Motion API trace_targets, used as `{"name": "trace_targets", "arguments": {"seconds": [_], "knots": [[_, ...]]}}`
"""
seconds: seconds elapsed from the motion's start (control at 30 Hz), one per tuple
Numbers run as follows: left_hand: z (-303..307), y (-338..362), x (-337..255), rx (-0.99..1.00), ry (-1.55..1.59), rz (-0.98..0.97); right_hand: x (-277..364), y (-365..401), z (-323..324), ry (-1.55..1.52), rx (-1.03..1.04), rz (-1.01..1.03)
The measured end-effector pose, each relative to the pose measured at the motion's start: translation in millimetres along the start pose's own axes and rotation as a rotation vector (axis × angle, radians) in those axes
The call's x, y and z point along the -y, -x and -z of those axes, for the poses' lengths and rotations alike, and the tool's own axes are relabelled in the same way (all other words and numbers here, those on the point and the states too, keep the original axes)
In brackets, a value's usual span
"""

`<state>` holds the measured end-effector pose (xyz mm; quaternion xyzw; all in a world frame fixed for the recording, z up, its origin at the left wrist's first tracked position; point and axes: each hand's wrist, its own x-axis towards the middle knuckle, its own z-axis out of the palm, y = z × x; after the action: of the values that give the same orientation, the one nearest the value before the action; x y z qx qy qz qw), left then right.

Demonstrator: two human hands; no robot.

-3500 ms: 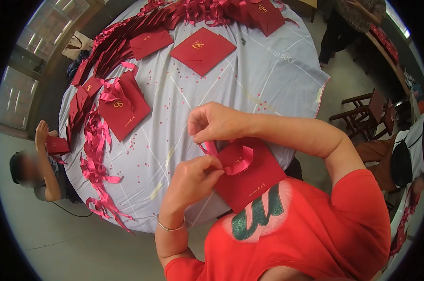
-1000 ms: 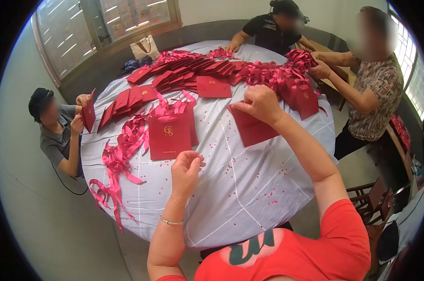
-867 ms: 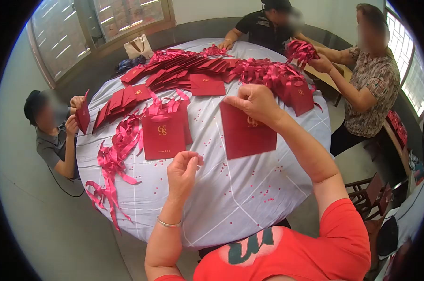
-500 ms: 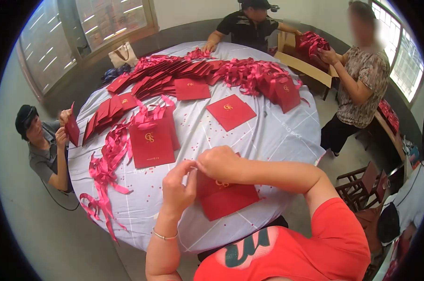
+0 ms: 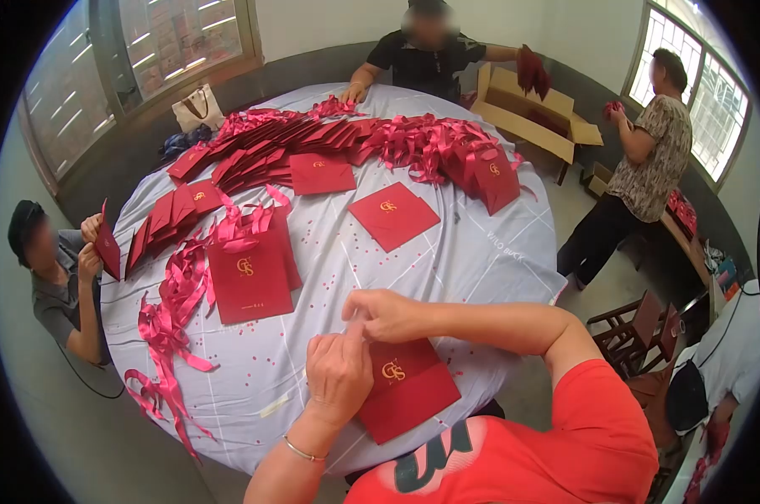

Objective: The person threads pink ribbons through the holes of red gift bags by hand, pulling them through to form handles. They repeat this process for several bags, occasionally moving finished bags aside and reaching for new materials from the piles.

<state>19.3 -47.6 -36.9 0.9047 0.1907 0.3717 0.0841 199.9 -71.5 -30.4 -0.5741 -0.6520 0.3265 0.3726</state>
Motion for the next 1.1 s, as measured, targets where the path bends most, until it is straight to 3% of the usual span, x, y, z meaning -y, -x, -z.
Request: {"name": "trace_targets", "arguments": {"seconds": [0.03,0.07,0.2,0.27,0.37,0.63,0.7,0.73,0.8,0.97,1.03,1.1], "knots": [[-2,0,1,-0.041,0.004,-0.038,5,-3,11,0.033,0.050,-0.097],[-3,-1,2,-0.044,0.007,-0.040,-19,-12,19,0.175,-0.100,0.048],[1,-3,2,-0.004,0.031,-0.077,-85,-46,91,0.291,-0.550,0.065],[2,-3,2,0.000,0.037,-0.077,-103,-54,126,0.292,-0.653,-0.090],[-1,-2,1,0.086,0.128,-0.073,-126,-67,166,0.512,-0.721,-0.063],[-10,0,5,0.210,0.266,-0.114,-161,-140,208,0.879,-0.608,-0.031],[-13,1,9,0.208,0.284,-0.128,-160,-160,212,1.110,-0.668,-0.081],[-13,1,10,0.199,0.276,-0.122,-156,-170,218,1.118,-0.598,-0.208],[-9,0,13,0.248,0.296,-0.118,-149,-185,225,1.207,-0.643,-0.245],[-10,0,15,0.246,0.305,-0.125,-170,-212,234,1.195,-0.551,-0.460],[-2,-3,8,0.226,0.355,-0.031,-186,-219,230,1.113,-0.508,-0.531],[-3,-3,10,0.230,0.343,-0.036,-197,-220,227,1.192,-0.616,-0.451]]}}
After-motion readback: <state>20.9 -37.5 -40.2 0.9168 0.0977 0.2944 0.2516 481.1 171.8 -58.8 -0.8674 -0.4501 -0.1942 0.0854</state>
